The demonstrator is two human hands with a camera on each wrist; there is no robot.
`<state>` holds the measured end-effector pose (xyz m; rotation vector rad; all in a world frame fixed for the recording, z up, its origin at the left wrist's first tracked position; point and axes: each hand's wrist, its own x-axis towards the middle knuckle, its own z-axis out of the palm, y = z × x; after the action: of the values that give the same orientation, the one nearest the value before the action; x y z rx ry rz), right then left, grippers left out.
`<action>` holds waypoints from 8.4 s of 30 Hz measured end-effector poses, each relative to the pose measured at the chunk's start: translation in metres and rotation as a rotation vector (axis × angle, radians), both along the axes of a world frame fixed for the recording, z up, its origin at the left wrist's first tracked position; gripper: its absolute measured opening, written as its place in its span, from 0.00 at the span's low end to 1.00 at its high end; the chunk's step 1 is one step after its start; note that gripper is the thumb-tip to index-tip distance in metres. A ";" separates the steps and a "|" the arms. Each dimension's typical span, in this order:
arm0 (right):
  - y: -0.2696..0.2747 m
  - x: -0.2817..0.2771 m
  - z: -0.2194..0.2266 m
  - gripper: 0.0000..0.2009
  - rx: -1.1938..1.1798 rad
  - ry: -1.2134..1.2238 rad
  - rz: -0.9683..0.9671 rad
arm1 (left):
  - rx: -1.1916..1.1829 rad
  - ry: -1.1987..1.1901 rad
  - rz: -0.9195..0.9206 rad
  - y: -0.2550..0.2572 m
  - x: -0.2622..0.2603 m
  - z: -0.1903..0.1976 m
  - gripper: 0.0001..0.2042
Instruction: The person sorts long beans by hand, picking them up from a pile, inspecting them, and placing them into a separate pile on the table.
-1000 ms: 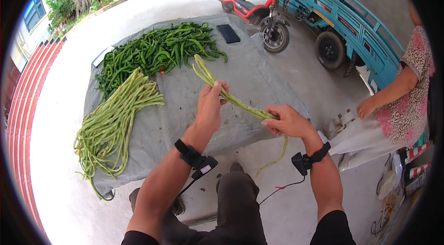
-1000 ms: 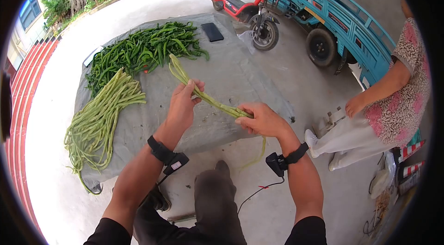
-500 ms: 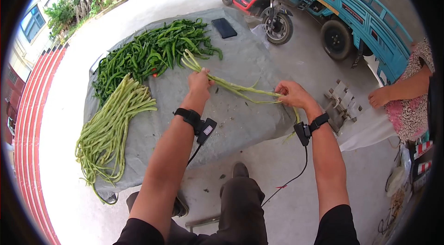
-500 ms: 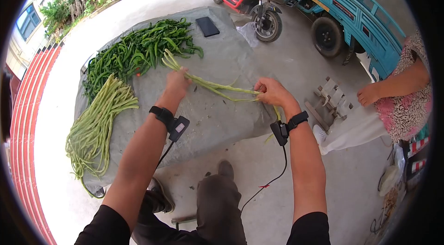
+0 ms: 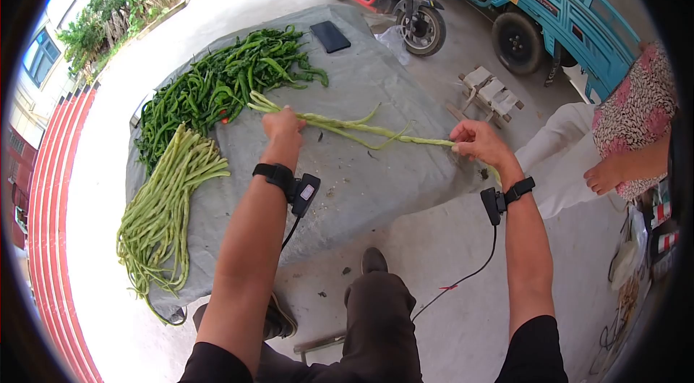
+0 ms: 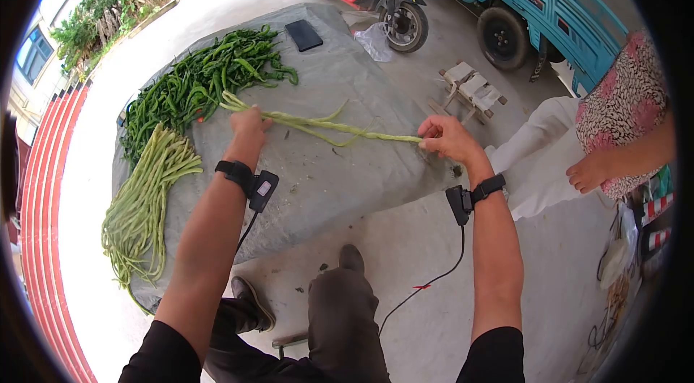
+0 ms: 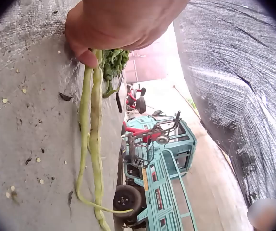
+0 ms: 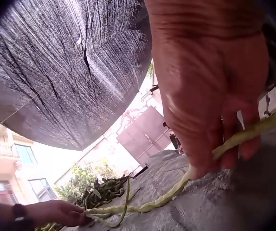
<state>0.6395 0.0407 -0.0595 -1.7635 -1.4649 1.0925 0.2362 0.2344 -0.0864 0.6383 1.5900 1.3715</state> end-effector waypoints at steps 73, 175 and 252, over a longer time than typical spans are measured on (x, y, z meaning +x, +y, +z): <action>-0.206 -0.386 0.030 0.14 0.530 -0.648 0.629 | 0.522 0.819 -0.478 -0.432 -0.347 0.031 0.04; -0.044 -0.458 0.065 0.12 -0.034 1.062 0.607 | 0.610 -0.452 -0.140 -0.303 -0.250 0.122 0.05; 0.014 -0.437 0.037 0.15 -0.004 1.280 0.141 | 0.581 0.864 -0.425 -0.214 -0.232 0.080 0.11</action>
<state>0.2025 0.0548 -0.0229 -0.5936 -0.7293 1.7728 0.0045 0.0205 -0.0062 2.0038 1.5042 1.2846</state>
